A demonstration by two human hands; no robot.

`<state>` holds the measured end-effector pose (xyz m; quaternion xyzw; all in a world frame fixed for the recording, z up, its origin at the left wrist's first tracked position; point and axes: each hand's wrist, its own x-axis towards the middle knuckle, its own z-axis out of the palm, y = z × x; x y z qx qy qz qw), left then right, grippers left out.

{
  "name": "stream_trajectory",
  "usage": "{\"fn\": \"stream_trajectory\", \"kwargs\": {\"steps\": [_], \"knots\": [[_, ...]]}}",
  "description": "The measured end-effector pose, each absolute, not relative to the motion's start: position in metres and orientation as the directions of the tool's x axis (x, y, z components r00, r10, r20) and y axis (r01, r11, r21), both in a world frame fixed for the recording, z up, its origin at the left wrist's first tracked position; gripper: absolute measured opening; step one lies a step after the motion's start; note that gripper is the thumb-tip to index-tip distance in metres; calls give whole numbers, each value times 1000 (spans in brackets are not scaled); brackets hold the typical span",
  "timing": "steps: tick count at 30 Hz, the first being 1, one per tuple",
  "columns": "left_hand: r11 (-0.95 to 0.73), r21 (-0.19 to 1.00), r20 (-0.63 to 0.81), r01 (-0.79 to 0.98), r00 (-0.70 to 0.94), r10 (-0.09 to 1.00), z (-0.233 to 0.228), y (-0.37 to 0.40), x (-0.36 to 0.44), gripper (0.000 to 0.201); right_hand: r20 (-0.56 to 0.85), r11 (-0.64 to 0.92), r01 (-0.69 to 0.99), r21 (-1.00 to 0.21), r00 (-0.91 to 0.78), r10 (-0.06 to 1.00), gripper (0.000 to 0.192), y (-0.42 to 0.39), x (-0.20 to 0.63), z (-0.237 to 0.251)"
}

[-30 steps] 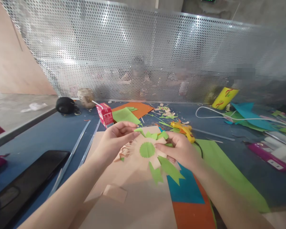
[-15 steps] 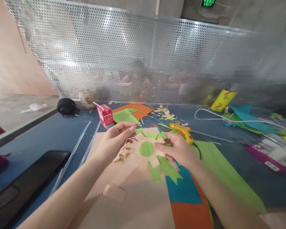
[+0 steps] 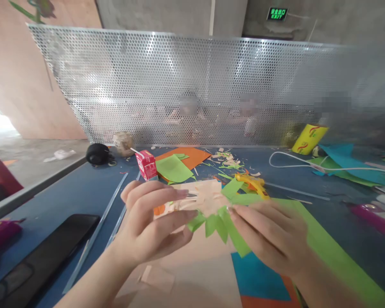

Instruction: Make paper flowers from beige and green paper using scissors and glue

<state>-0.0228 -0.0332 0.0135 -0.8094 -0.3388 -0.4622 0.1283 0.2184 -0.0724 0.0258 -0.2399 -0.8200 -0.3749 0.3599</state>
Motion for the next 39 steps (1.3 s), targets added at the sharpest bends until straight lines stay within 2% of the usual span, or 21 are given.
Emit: {"fn": "stream_trajectory", "kwargs": {"steps": [2,4,8,11,19,24,28,33,37,39], "knots": [[-743,41,882,669,325,341,16,-35,-21,16,759,586,660,470,-641,113,14,-75,216,28],[-756,-74,922,650,334,197,23,-37,-16,17,754,584,660,472,-645,120,14,-77,215,28],[-790,-229,938,568,347,-23,37,-35,-7,9,783,603,671,432,-611,118,12,-78,214,25],[-812,-316,918,490,374,-131,35,-32,-6,6,783,619,672,407,-606,143,10,-80,214,26],[-827,-294,924,480,365,-116,31,-33,-4,8,776,645,663,380,-608,168,10,-82,215,27],[-834,-310,926,457,343,-157,34,-32,-2,7,777,647,640,415,-619,114,7,-82,216,28],[-830,-337,902,445,406,-148,32,-32,-6,6,751,656,637,405,-641,158,9,-80,216,28],[-822,-318,905,473,409,-115,28,-34,-9,3,792,642,625,443,-609,46,6,-76,216,25],[-829,-309,911,467,396,-117,29,-34,-7,4,760,648,643,407,-633,151,7,-81,218,26],[-824,-320,910,468,395,-129,31,-34,-6,7,749,653,635,413,-645,154,8,-83,218,28]]}}
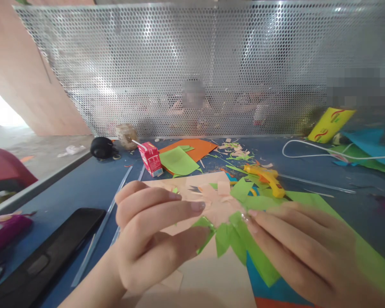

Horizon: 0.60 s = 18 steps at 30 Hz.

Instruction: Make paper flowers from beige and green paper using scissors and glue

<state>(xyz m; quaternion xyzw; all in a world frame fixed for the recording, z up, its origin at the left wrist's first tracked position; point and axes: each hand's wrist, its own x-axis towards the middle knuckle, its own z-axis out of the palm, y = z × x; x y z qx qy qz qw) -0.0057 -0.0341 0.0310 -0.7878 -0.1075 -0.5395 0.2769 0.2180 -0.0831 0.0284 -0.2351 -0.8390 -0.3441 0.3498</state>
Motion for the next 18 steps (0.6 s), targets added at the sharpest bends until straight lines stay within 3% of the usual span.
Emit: {"fn": "stream_trajectory", "kwargs": {"steps": [6,13,18], "knots": [[-810,-324,913,490,387,-131,35,-35,-1,9,765,653,632,418,-633,123,7,-79,215,30],[-824,-312,927,473,341,-155,38,-35,4,13,756,646,649,402,-633,166,9,-78,215,29],[-830,-237,965,505,218,-143,32,-37,10,19,745,654,633,414,-649,156,11,-81,218,29]]}}
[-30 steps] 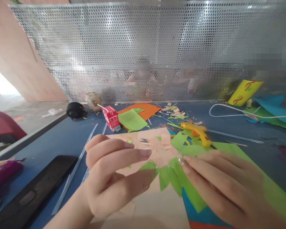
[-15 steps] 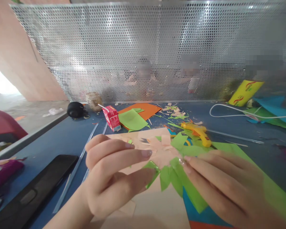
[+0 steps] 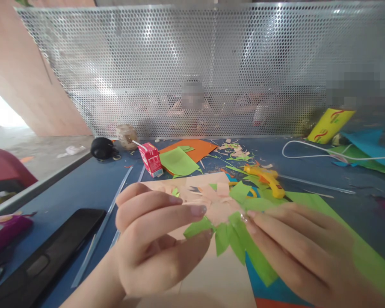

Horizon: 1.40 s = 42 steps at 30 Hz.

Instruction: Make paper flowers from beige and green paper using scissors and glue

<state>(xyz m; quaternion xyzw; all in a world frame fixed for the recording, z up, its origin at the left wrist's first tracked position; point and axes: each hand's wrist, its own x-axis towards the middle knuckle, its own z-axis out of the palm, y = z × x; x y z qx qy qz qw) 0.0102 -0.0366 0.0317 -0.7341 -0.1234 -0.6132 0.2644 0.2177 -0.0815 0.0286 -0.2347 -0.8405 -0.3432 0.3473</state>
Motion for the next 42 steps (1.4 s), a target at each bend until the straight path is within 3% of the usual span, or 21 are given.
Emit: {"fn": "stream_trajectory", "kwargs": {"steps": [11,16,21,27,42], "knots": [[-794,-269,952,546,273,-135,31,-36,6,20,749,638,642,425,-645,150,11,-79,216,26],[-796,-352,914,491,365,-179,32,-35,2,16,749,635,643,429,-646,149,10,-81,217,27],[-786,-315,931,532,336,-146,33,-36,3,17,740,637,641,428,-653,161,13,-82,217,25],[-776,-367,906,513,385,-174,35,-35,2,12,748,651,633,419,-647,147,13,-80,217,24],[-799,-352,907,487,390,-162,38,-36,2,15,757,662,634,399,-635,152,13,-77,216,22]]}}
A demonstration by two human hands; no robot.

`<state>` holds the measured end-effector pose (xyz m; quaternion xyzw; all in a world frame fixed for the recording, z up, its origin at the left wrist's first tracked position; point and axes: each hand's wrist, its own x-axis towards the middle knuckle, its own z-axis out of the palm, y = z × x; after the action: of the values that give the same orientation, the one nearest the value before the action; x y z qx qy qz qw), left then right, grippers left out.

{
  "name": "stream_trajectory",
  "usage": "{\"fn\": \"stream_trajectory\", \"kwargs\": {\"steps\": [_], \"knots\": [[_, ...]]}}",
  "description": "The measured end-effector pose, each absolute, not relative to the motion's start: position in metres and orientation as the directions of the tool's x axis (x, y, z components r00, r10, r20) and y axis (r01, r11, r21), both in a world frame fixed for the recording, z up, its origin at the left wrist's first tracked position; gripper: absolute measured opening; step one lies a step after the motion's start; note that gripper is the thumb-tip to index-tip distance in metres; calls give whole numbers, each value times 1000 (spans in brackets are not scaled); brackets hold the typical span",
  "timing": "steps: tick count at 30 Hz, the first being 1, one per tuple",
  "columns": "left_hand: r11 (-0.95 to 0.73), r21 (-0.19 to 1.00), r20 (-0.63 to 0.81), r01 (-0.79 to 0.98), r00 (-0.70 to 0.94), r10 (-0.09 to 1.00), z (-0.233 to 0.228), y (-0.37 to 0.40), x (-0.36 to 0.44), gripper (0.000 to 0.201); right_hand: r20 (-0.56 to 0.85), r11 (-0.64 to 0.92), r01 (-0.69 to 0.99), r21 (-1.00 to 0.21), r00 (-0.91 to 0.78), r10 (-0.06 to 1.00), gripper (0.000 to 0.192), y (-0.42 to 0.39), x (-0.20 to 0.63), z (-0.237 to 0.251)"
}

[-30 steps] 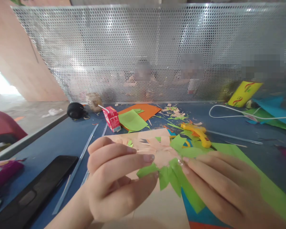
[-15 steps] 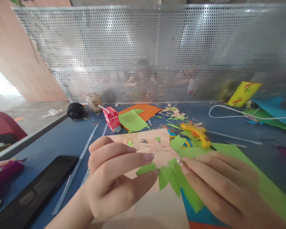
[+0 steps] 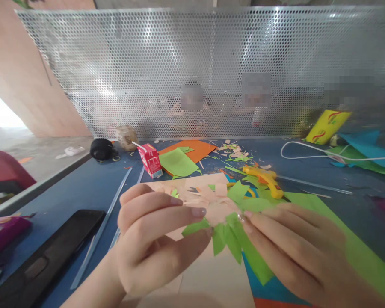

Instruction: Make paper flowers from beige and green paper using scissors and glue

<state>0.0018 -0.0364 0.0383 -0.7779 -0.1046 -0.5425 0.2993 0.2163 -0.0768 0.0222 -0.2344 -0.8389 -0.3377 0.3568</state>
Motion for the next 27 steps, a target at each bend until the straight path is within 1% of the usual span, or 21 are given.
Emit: {"fn": "stream_trajectory", "kwargs": {"steps": [4,8,10,11,12,14,15,16,17,18,19,20,21,22,23,24,25,27], "knots": [[-800,-352,899,486,414,-144,37,-36,0,13,756,659,637,400,-636,156,13,-80,216,25],[-813,-362,891,455,424,-159,36,-34,-4,12,744,653,636,411,-648,162,14,-81,216,28],[-822,-346,882,452,455,-121,35,-34,-6,18,752,652,640,406,-640,159,13,-78,217,27],[-833,-315,883,455,462,-82,35,-33,-6,24,761,657,641,396,-630,156,13,-76,217,26],[-850,-259,893,459,449,-29,35,-32,-7,32,770,670,638,380,-620,153,13,-73,217,24],[-902,-89,921,422,380,87,35,-30,-7,44,794,709,630,317,-585,165,15,-67,217,21],[-933,14,928,360,343,146,35,-28,-8,45,810,736,626,260,-556,187,16,-64,216,19],[-953,124,926,275,312,211,34,-25,-8,42,832,762,624,172,-507,227,16,-61,215,17],[-954,238,919,181,275,282,33,-23,-9,36,852,781,622,52,-436,290,15,-58,214,15],[-930,357,899,88,236,368,32,-20,-10,28,852,791,602,-105,-357,384,13,-56,212,14],[-878,479,862,12,181,473,31,-18,-10,21,817,776,563,-284,-282,503,10,-53,210,13],[-807,589,805,-45,123,580,30,-15,-11,17,742,728,499,-470,-224,632,7,-51,209,13],[-731,677,736,-84,70,673,28,-13,-12,15,628,640,421,-643,-188,755,6,-49,208,12],[-661,743,667,-109,29,745,27,-10,-12,15,497,526,337,-781,-175,850,8,-47,207,12],[-600,790,606,-122,11,796,26,-7,-12,16,367,402,252,-880,-178,913,11,-45,207,11],[-551,825,557,-126,9,831,24,-5,-11,17,255,289,179,-940,-190,948,15,-43,207,10],[-512,850,518,-127,19,855,23,-2,-10,19,179,206,121,-971,-199,963,17,-41,207,8],[-436,892,443,-118,45,895,19,3,-9,20,95,110,61,-992,-206,974,20,-37,208,5]]}}
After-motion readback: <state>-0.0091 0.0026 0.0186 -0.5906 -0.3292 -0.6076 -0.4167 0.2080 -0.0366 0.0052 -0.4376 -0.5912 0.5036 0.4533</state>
